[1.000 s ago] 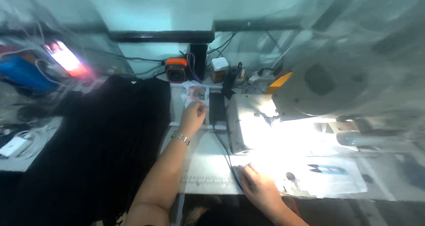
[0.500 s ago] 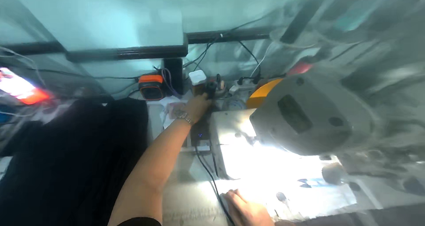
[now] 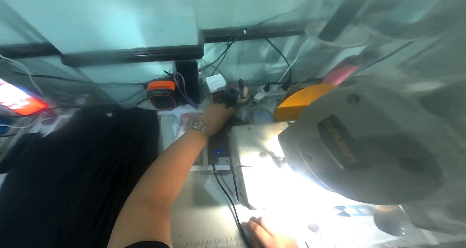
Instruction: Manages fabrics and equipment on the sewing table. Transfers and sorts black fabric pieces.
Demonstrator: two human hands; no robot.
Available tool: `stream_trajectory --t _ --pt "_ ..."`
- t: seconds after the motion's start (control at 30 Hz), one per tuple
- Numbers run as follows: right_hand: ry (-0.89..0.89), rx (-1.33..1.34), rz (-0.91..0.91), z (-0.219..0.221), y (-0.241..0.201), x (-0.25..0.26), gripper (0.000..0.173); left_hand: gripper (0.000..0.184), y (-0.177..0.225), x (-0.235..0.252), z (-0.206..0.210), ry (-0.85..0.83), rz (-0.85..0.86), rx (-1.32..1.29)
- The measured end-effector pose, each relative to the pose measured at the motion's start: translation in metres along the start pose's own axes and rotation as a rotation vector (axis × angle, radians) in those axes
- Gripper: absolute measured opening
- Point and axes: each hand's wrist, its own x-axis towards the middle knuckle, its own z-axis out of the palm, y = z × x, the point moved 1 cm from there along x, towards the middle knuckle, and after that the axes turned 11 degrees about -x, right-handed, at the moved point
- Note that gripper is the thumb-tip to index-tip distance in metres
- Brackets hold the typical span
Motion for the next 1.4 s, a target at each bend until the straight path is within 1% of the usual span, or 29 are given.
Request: stream_trajectory --t 0.1,0.17,0.27,0.33,0.4,0.47,0.53,0.57,0.67,0.77,0.8,0.87,0.93,1.03,1.1,1.27,1.4 --pt "-0.03 0.03 0.029 -0.011 -0.01 0.006 0.015 0.035 -0.002 -0.001 0.005 0.048 0.02 -0.07" --pt "-0.025 0.023 0.026 -0.014 -0.012 0.007 0.015 0.037 -0.001 -0.003 0.006 0.054 -0.004 -0.116" --pt "-0.046 0.024 0.034 -0.015 -0.013 0.008 0.016 0.036 -0.004 -0.006 0.01 0.164 -0.029 -0.251" --pt "-0.02 0.009 -0.004 -0.004 -0.003 0.001 0.016 0.039 -0.003 -0.012 0.007 0.231 -0.06 -0.374" --pt "0.076 -0.06 -0.087 0.022 0.02 -0.012 0.015 0.043 -0.001 -0.017 -0.002 0.238 -0.1 -0.511" --pt "0.098 -0.07 -0.118 0.026 0.024 -0.014 0.016 0.046 0.001 -0.023 -0.01 0.237 -0.106 -0.667" --pt "0.087 -0.068 -0.118 0.025 0.024 -0.014 0.016 0.042 0.007 -0.029 -0.018 0.258 -0.072 -0.784" --pt "0.083 -0.067 -0.119 0.026 0.024 -0.015 0.016 0.04 0.011 -0.03 -0.021 0.26 -0.056 -0.802" --pt "0.102 -0.068 -0.127 0.03 0.029 -0.016 0.017 0.038 0.02 -0.023 -0.03 0.234 0.019 -0.706" --pt "0.127 -0.056 -0.128 0.032 0.03 -0.016 0.017 0.038 0.028 -0.011 -0.035 0.24 0.149 -0.481" --pt "0.1 -0.053 -0.107 0.026 0.025 -0.013 0.017 0.038 0.03 -0.006 -0.038 0.238 0.186 -0.412" --pt "0.04 -0.027 -0.056 -0.001 -0.001 0.002 0.015 0.038 0.033 0.002 -0.044 0.207 0.235 -0.305" --pt "0.07 -0.035 -0.058 -0.012 -0.013 0.011 0.013 0.034 0.034 0.012 -0.045 0.185 0.278 -0.222" --pt "0.105 -0.034 -0.092 -0.012 -0.013 0.012 0.012 0.027 0.033 0.025 -0.041 0.198 0.331 -0.165" --pt "0.123 -0.041 -0.102 -0.01 -0.011 0.011 0.012 0.027 0.033 0.032 -0.04 0.199 0.337 -0.149" --pt "0.094 -0.023 -0.097 -0.014 -0.013 0.013 0.014 0.029 0.031 0.043 -0.037 0.22 0.268 -0.096" --pt "0.095 -0.027 -0.095 -0.013 -0.013 0.013 0.014 0.038 0.025 0.048 -0.035 0.223 0.187 -0.091"
